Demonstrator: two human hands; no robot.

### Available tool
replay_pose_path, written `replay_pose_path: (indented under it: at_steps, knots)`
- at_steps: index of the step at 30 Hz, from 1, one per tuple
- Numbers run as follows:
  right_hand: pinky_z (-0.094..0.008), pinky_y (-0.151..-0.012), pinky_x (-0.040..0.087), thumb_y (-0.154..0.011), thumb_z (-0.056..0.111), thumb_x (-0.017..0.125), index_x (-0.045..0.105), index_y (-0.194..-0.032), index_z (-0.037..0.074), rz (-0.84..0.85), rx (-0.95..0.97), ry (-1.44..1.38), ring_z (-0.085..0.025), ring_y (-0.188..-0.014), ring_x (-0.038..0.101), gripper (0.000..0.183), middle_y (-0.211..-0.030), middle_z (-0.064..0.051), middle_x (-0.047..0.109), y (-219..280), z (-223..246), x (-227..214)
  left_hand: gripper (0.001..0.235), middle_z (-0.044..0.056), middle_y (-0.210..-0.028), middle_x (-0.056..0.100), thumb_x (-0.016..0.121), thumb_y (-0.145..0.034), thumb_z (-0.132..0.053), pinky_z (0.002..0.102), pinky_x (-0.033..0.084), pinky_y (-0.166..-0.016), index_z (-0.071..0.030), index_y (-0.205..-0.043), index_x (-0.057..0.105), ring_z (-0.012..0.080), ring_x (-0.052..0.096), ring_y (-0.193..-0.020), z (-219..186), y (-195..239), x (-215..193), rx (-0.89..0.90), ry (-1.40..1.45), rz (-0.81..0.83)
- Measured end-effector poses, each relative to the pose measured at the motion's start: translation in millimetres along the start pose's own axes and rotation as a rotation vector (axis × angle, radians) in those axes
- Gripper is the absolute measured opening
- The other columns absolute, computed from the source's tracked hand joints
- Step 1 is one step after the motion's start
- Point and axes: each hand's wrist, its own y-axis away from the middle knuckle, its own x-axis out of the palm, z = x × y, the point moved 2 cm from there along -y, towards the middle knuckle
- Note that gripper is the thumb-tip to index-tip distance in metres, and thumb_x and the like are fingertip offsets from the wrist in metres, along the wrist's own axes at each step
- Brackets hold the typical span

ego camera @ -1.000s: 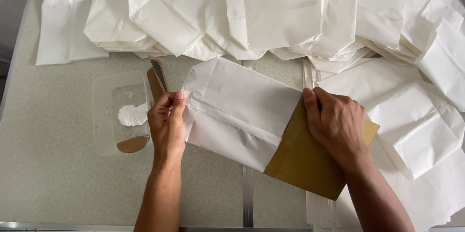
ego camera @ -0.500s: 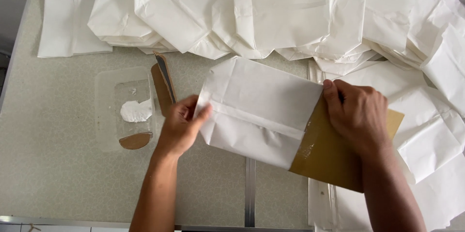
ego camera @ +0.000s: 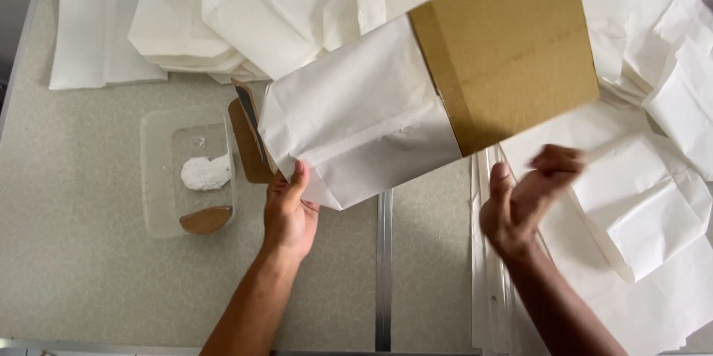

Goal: Assembling paper bags by folding paper and applying glue with a cardboard applicator.

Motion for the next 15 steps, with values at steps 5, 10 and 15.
replay_pose_path:
  at_steps: [5, 10, 15]
  knots:
    - [-0.029, -0.093, 0.049, -0.108, 0.02, 0.054, 0.042, -0.124, 0.01, -0.027, 0.704, -0.707, -0.014, -0.102, 0.057, 0.023, -0.11, -0.003, 0.054, 64, -82, 19, 0.027, 0.013, -0.1, 0.077, 0.066, -0.098, -0.027, 0.044, 0.061, -0.09, -0.005, -0.112, 0.07, 0.0226, 0.075, -0.095, 11, 12, 21, -0.006, -0.038, -0.033]
    - [-0.04, -0.078, 0.065, -0.099, 0.013, 0.073, 0.062, -0.108, 0.005, -0.261, 0.977, -0.738, -0.021, -0.077, 0.072, 0.016, -0.088, -0.008, 0.069, -5, -39, 23, 0.029, 0.007, -0.086, 0.076, 0.061, -0.102, -0.031, 0.039, 0.062, -0.084, -0.005, -0.102, 0.074, 0.0164, 0.073, -0.085, 57, -15, -48, -0.015, -0.286, 0.062]
    - [-0.046, -0.063, 0.062, -0.089, 0.007, 0.086, 0.063, -0.095, -0.006, -0.338, 0.939, -0.69, -0.025, -0.065, 0.072, 0.027, -0.078, -0.016, 0.069, -10, -75, 17, 0.01, 0.008, -0.063, 0.065, 0.082, -0.087, -0.008, 0.032, 0.061, -0.07, 0.0, -0.082, 0.076, 0.012, 0.062, -0.065, 10, 8, 13, 0.107, -0.546, 0.095]
